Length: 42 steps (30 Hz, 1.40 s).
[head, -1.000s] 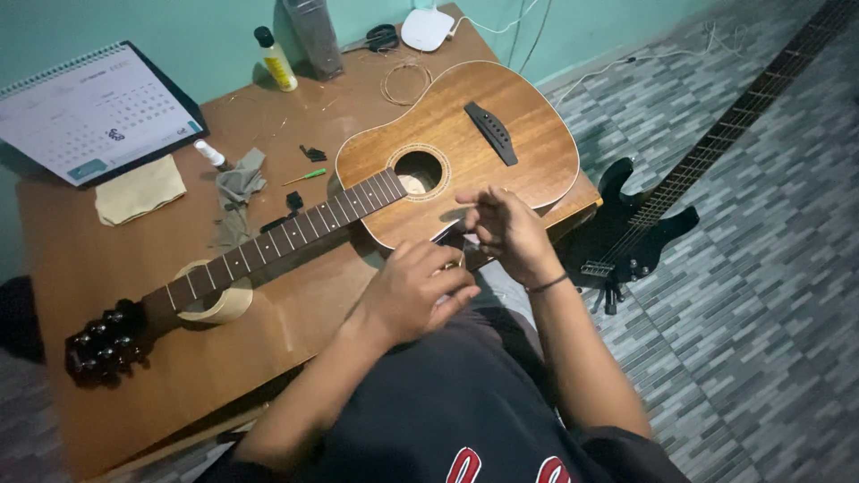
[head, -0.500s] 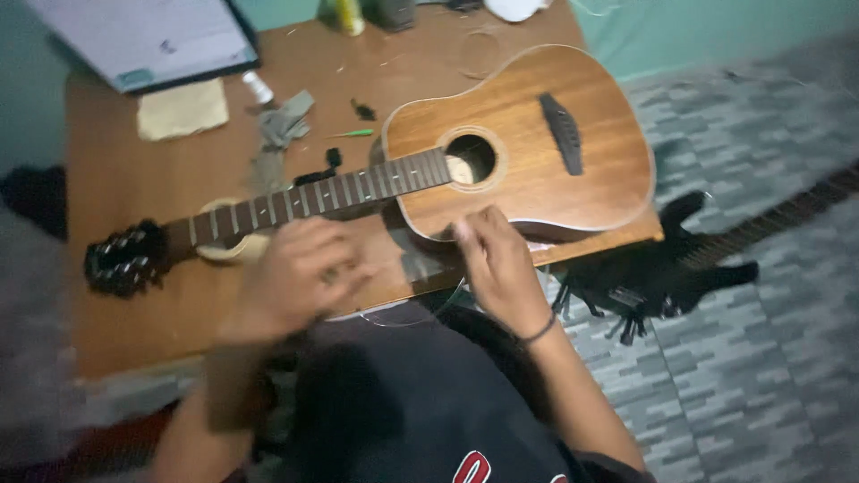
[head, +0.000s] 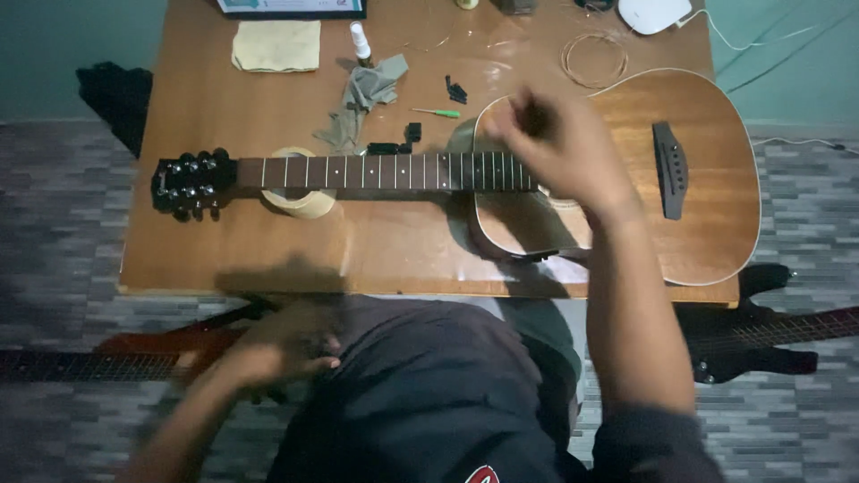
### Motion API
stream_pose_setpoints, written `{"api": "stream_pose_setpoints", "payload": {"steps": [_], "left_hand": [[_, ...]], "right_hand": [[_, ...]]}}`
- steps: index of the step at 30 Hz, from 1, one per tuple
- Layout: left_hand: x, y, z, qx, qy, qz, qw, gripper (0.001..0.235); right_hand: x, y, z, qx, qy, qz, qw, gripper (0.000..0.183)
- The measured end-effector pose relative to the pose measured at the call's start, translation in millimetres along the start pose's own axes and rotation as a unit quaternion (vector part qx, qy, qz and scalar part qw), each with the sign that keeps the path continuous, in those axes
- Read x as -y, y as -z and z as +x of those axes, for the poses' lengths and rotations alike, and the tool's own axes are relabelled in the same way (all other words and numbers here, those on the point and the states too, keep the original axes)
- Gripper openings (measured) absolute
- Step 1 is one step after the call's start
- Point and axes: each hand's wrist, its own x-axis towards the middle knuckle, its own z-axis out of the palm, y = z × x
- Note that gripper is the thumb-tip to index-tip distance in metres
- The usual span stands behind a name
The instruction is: The person changes the strings on an acoustic guitar. They use a small green tool to pull the old string out of the bridge, then thread a new string through the bridge and wind it onto the tuning peg at the headstock. The process is repeated for another string.
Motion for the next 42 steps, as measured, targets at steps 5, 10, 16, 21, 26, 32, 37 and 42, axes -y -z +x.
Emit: {"api": "stream_pose_setpoints", "payload": {"steps": [5,10,16,21,26,32,37,42], "left_hand": [[55,-21,63,-0.147,-0.264,0.097,0.948,0.024],[-2,38,-8,-0.032,-0.083,0.004,0.996,0.027],[17,94,40,-0.358,-0.523,0.272,0.724,0.059],[-181,91,-56,-0.481,-0.604,-0.015,0.635,0.019],[-270,45,-59,-0.382,-0.759,0.063,0.524,0.015],[-323,-15,-2,-0.44,-0.749,0.044,0.494,0.016],[-341,-16,5,-0.408,-0.739,0.047,0.535,0.012],[-351,-3,15,-0.455,-0.656,0.07,0.598,0.008]], "right_hand": [[-87,-66,147,0.206,-0.095,-0.312,0.923,0.013],[-37,-94,158,0.377,-0.08,-0.427,0.818,0.038],[-98,-87,151,0.132,-0.043,-0.273,0.952,0.022],[12,19,22,-0.133,0.035,0.014,0.99,0.03],[33,43,-131,-0.362,-0.185,-0.011,0.914,0.008],[-29,38,-201,-0.416,-0.209,0.147,0.873,0.009],[-44,52,-189,-0.403,-0.228,0.224,0.857,0.008],[-67,76,-168,-0.392,-0.25,0.043,0.884,0.013]]}}
